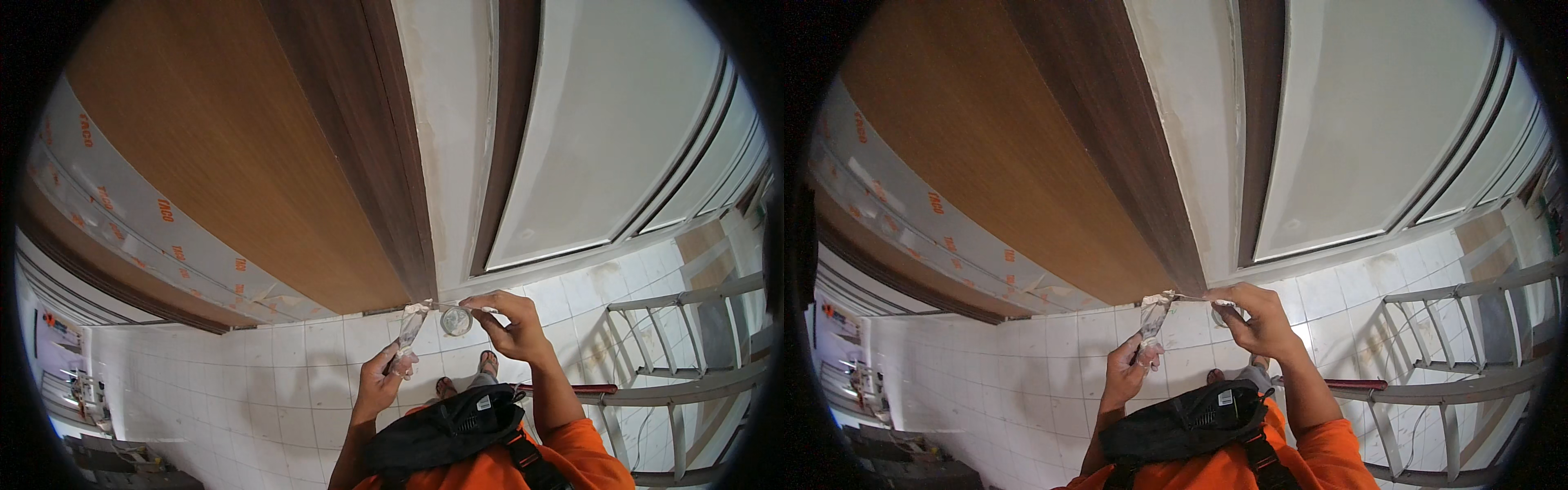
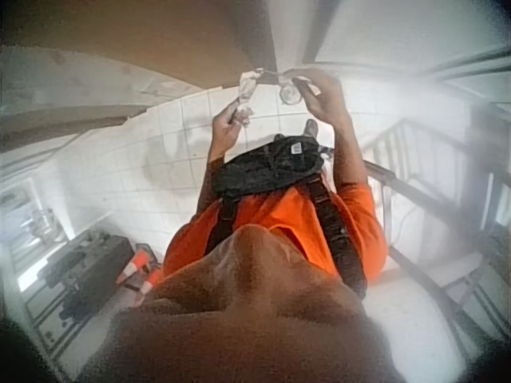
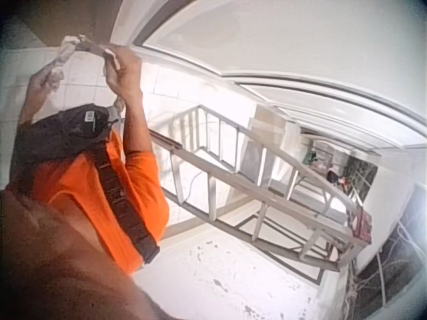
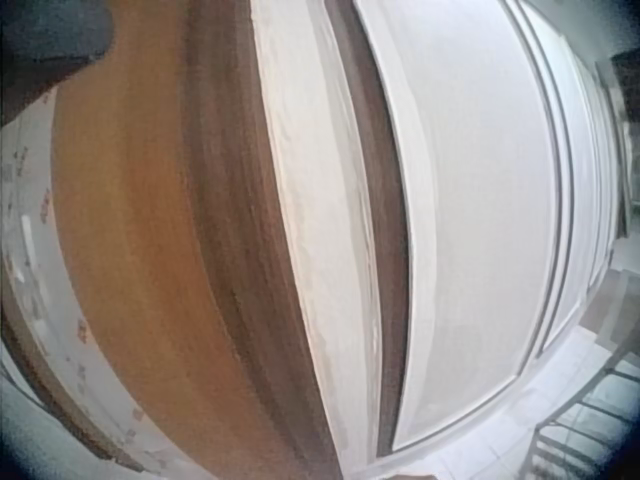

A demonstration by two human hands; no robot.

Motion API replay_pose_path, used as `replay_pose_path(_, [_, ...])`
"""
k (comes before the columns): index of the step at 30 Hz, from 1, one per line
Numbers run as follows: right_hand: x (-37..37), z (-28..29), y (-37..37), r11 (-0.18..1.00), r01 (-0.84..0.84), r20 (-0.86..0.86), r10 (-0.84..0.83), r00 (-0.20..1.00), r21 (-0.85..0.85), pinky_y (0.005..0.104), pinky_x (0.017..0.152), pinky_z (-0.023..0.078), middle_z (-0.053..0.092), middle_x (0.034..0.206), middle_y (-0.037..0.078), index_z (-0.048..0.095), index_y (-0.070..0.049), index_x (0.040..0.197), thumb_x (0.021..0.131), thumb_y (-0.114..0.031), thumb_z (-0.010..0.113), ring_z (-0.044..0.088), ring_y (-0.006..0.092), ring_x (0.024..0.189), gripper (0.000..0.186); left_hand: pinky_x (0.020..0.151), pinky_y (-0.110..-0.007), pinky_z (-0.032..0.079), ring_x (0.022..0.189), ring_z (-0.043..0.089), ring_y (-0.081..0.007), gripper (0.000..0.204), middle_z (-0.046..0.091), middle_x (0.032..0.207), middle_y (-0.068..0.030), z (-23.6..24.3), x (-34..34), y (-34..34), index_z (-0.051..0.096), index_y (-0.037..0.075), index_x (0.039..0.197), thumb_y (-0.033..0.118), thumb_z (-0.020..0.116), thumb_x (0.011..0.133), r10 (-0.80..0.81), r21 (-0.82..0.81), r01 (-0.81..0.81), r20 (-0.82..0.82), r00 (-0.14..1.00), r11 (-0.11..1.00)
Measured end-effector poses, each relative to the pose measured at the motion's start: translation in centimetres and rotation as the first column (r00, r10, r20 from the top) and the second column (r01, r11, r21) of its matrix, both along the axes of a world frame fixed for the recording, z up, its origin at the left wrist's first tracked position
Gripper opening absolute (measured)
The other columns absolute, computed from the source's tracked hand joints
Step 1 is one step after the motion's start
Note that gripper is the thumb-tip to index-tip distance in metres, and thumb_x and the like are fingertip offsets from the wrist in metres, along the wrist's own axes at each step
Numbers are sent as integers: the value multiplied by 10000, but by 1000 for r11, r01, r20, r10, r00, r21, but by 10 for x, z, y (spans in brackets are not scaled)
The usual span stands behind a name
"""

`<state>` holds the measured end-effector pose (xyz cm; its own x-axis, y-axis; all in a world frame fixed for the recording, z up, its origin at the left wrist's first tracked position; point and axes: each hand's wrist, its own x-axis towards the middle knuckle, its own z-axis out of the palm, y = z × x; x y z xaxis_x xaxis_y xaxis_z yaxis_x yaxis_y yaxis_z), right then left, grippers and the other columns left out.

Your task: The person applies wall filler to a seam between a wall and a brown wood panel using a scraper. They repeatedly spread the white compound along the vertical edge and use a second smaller scraper to clean or pick up excess material from a plastic sheet.

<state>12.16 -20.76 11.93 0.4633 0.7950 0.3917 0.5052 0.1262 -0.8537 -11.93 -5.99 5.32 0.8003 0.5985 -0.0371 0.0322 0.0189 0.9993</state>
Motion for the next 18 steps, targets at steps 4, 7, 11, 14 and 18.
replay_pose_path(4, [-4,-6,3,999,8,66,-10,998,32,341,793,561,752,1046,122,722,-41,1085,730,158,650,725,279,932,413,658,-253,516,751,579,-95,363,681,961,-92,0,3,-1,557,-95,1309,126,592,1024,-43,-38,45,47,998,998])
replay_pose_path(7, [-5,-10,4,998,14,138,-22,990,61,344,778,563,750,1043,116,716,-43,1095,719,152,652,722,285,911,429,645,-254,514,737,575,-93,367,674,952,-88,4,6,-1,554,-89,1316,147,576,1036,-67,-58,69,36,997,996])
replay_pose_path(11, [-6,-19,7,998,35,254,-49,966,58,368,762,576,734,1031,93,699,-99,1135,731,106,667,707,293,905,454,620,-257,512,718,575,-91,379,655,927,-75,7,12,-7,541,-76,1335,168,562,1046,-50,-177,53,22,999,983])
replay_pose_path(14, [-9,-30,13,998,47,317,-57,947,38,381,764,577,732,1044,90,680,-107,1156,731,91,674,704,297,910,469,606,-250,508,709,577,-87,383,648,919,-68,8,17,-9,535,-58,1353,171,560,1047,-34,-213,36,10,999,976])
replay_pose_path(18, [-14,-44,17,998,63,305,-56,951,-15,408,739,569,730,1041,104,657,-110,1188,764,62,687,698,320,886,459,600,-244,504,706,574,-84,402,644,916,-62,-2,19,-10,525,-42,1383,179,558,1049,2,-197,-7,-25,1000,980])
